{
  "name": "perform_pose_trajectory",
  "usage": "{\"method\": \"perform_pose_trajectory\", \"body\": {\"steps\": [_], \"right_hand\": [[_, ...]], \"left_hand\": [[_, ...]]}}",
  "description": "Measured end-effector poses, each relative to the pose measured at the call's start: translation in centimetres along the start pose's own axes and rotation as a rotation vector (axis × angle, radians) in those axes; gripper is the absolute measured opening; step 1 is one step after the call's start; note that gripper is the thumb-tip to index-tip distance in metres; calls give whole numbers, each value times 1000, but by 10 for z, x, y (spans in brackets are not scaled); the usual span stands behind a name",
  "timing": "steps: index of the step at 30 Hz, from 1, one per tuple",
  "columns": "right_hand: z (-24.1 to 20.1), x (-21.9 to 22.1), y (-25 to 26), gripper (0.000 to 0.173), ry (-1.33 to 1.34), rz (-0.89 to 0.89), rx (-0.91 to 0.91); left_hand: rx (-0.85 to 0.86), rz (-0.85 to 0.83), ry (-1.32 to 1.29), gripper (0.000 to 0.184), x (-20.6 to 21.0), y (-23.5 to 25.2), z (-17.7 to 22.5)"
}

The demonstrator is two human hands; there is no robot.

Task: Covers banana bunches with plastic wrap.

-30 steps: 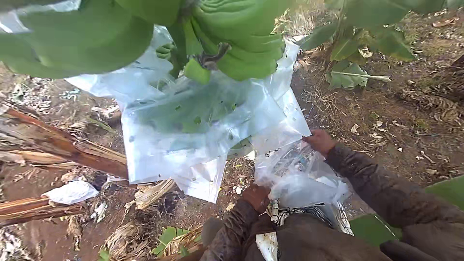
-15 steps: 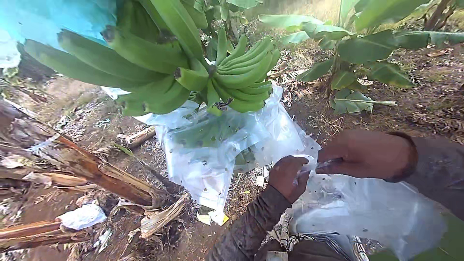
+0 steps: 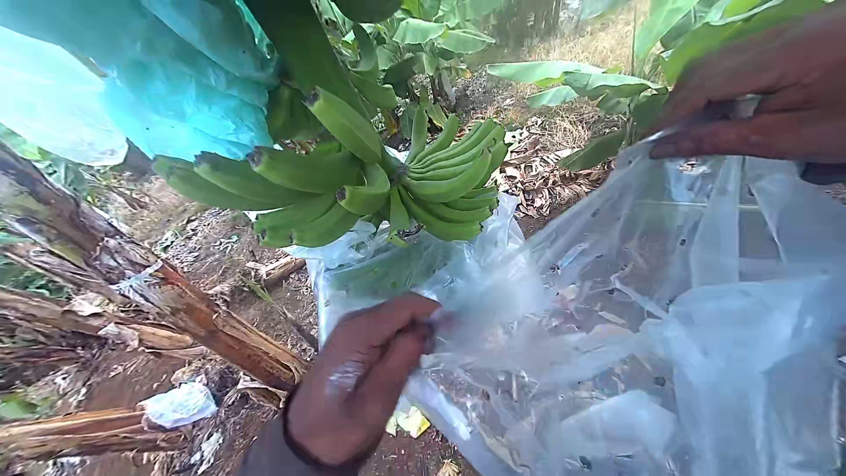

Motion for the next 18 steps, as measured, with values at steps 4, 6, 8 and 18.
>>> {"method": "perform_pose_trajectory", "body": {"steps": [4, 6, 8, 18], "right_hand": [[36, 34, 17, 21, 17, -12, 274], [66, 63, 22, 16, 99, -84, 369], [97, 93, 27, 15, 172, -170, 477], [214, 181, 122, 16, 61, -464, 590]], "left_hand": [[-17, 294, 124, 18, -78, 24, 26], [66, 292, 289, 20, -76, 36, 31], [170, 197, 525, 23, -56, 44, 26], [-203, 272, -251, 35, -11, 46, -80]]}}
Point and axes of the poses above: each hand's wrist, its own y-axis towards the middle knuckle, its own x-axis out of the palm, z = x × y, the point moved 8 cm from there along y, towards the middle knuckle, and after that the axes turned 1 degree about z, right-handed, at the moved point
